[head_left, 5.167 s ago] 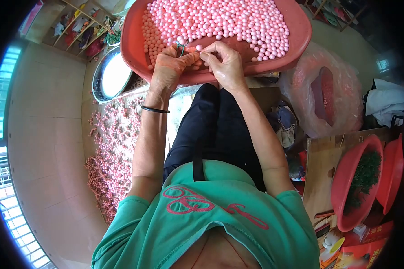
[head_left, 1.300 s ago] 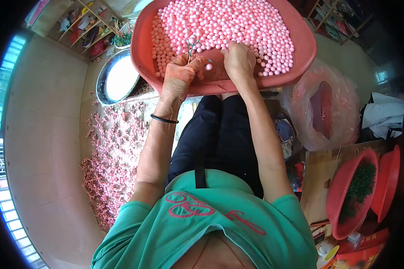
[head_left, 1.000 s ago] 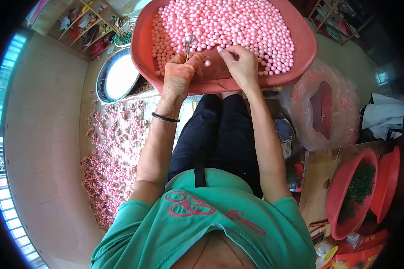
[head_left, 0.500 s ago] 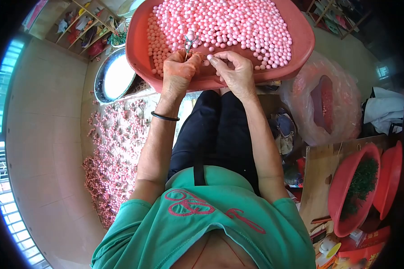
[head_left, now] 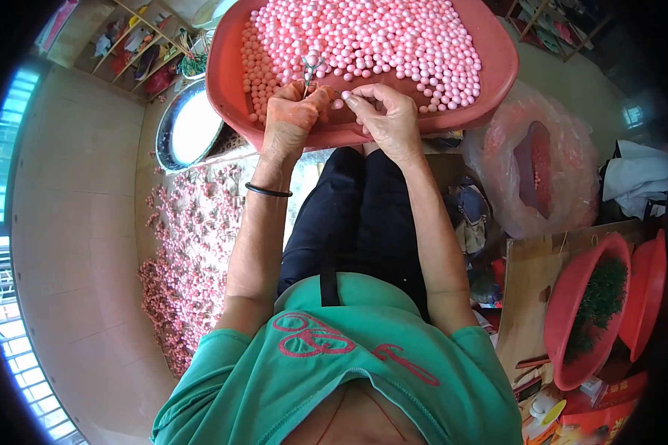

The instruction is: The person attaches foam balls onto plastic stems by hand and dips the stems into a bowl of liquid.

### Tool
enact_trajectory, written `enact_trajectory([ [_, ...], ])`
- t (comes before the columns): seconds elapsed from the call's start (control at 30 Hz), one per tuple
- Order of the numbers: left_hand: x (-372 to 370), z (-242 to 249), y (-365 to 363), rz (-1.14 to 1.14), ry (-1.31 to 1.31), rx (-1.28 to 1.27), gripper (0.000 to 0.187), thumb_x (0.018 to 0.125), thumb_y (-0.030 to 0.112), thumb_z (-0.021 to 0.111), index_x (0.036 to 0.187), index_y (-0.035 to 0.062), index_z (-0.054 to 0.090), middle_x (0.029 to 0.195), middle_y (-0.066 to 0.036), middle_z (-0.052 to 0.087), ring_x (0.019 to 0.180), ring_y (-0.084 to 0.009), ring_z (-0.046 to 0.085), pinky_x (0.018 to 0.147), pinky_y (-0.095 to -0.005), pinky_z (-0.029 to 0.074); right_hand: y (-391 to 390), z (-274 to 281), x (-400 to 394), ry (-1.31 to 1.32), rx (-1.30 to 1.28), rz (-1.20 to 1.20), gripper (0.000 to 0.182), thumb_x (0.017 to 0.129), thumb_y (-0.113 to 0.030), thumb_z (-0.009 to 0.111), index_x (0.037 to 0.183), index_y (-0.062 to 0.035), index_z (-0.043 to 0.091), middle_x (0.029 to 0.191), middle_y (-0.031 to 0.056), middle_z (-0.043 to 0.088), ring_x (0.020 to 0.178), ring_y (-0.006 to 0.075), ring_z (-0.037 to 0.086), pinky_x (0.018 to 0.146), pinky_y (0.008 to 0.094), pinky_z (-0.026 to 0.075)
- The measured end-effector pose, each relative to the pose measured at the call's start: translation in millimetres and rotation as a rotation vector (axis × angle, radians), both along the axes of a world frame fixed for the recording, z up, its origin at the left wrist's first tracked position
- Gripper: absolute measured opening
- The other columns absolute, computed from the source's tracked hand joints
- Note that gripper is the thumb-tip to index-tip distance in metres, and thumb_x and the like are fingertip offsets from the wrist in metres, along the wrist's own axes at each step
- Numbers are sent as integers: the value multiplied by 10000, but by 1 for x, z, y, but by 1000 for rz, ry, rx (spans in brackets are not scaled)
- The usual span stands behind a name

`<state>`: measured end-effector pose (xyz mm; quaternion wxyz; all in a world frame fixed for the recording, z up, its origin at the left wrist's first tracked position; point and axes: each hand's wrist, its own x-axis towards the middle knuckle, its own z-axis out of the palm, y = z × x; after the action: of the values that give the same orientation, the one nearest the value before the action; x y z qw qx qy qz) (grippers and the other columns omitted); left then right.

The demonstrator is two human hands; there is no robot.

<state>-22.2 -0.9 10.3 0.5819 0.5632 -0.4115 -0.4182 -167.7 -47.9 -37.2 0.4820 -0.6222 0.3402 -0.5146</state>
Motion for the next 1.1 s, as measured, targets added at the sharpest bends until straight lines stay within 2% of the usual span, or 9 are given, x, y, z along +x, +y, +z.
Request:
enact_trajectory([
  [0.3, 3, -3, -1, -41, -84, 30, 154, 822, 126, 635, 764, -17, 640, 635, -21, 607, 548, -60, 483, 510, -206, 376, 0, -3, -1, -16, -14, 18, 109, 823, -64, 716, 869, 26, 675, 747, 40, 658, 668, 62, 575, 584, 234, 460],
  [0.4, 4, -3, -1, -57, -99, 42, 149, 817, 124, 638, 760, -14, 641, 656, -26, 626, 551, -60, 484, 514, -205, 383, -3, -9, -2, 24, -91, 40, 105, 886, -97, 669, 950, -13, 678, 726, -16, 620, 582, 14, 519, 489, 183, 420],
  [0.67, 2, 1, 0, -59, -153, 80, 160, 815, 134, 648, 776, -20, 639, 705, -36, 662, 576, -58, 505, 530, -202, 410, -6, -14, 0, 18, -142, 37, 81, 878, -59, 668, 933, 0, 670, 751, -6, 625, 594, 15, 526, 497, 180, 420],
  [1.1, 10, -12, -8, -135, -120, 49, 198, 802, 145, 677, 760, -43, 635, 683, -46, 654, 559, -61, 515, 501, -205, 408, -7, -16, -3, 42, -142, 80, 95, 889, -44, 647, 963, 14, 663, 803, 13, 632, 605, 33, 547, 507, 188, 442],
])
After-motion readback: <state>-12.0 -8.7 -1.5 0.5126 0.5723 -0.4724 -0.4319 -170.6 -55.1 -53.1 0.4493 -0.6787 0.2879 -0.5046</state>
